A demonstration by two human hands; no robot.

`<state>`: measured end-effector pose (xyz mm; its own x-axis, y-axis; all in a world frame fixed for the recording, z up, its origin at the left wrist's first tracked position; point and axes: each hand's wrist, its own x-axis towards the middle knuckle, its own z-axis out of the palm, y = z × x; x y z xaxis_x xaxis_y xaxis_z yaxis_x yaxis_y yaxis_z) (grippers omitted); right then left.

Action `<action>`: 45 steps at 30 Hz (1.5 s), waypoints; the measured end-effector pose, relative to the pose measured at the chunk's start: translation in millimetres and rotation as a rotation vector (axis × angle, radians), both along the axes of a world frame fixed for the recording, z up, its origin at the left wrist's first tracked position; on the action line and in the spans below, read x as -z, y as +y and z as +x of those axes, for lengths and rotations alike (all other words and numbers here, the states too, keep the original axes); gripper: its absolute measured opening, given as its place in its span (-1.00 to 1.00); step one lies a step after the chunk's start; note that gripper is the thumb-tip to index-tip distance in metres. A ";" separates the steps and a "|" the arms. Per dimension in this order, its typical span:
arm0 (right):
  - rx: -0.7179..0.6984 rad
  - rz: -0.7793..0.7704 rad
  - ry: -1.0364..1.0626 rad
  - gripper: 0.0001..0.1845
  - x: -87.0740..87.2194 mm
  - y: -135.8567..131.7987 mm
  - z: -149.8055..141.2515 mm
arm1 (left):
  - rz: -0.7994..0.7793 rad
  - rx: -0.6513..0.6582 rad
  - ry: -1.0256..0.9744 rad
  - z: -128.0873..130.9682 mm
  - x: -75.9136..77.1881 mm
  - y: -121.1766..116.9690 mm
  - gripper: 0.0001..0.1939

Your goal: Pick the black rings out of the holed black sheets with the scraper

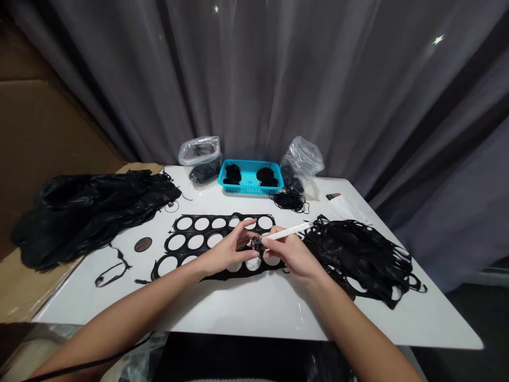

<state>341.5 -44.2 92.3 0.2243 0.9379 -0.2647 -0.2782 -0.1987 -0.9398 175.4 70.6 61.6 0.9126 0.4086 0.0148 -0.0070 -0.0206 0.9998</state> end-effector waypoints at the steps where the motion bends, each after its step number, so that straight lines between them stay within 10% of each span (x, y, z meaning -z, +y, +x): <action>1: 0.006 0.001 0.007 -0.48 -0.1 -1.6 -2.0 | -0.102 -0.003 -0.011 2.0 0.5 0.0 -0.21; 12: 0.070 0.054 0.093 -0.58 19.5 -17.6 -6.4 | -0.608 -0.108 -0.128 -2.6 -16.7 -6.2 -0.30; 24: -0.065 0.170 0.185 -0.66 29.0 -19.3 -25.3 | -0.162 -0.139 -0.082 -1.6 -15.7 -11.6 -0.44; 37: 0.063 0.146 0.747 -0.76 52.6 -28.4 -26.6 | -0.226 -0.121 0.002 -3.5 7.8 -6.8 -0.48; 40: 0.136 0.115 0.796 -0.76 54.3 -38.9 -23.9 | 0.017 -0.071 0.036 -12.9 16.7 -6.6 -0.62; 45: 0.321 0.147 0.802 -0.76 54.6 -60.7 -8.9 | 1.002 0.230 0.179 -27.8 25.4 -17.2 -0.87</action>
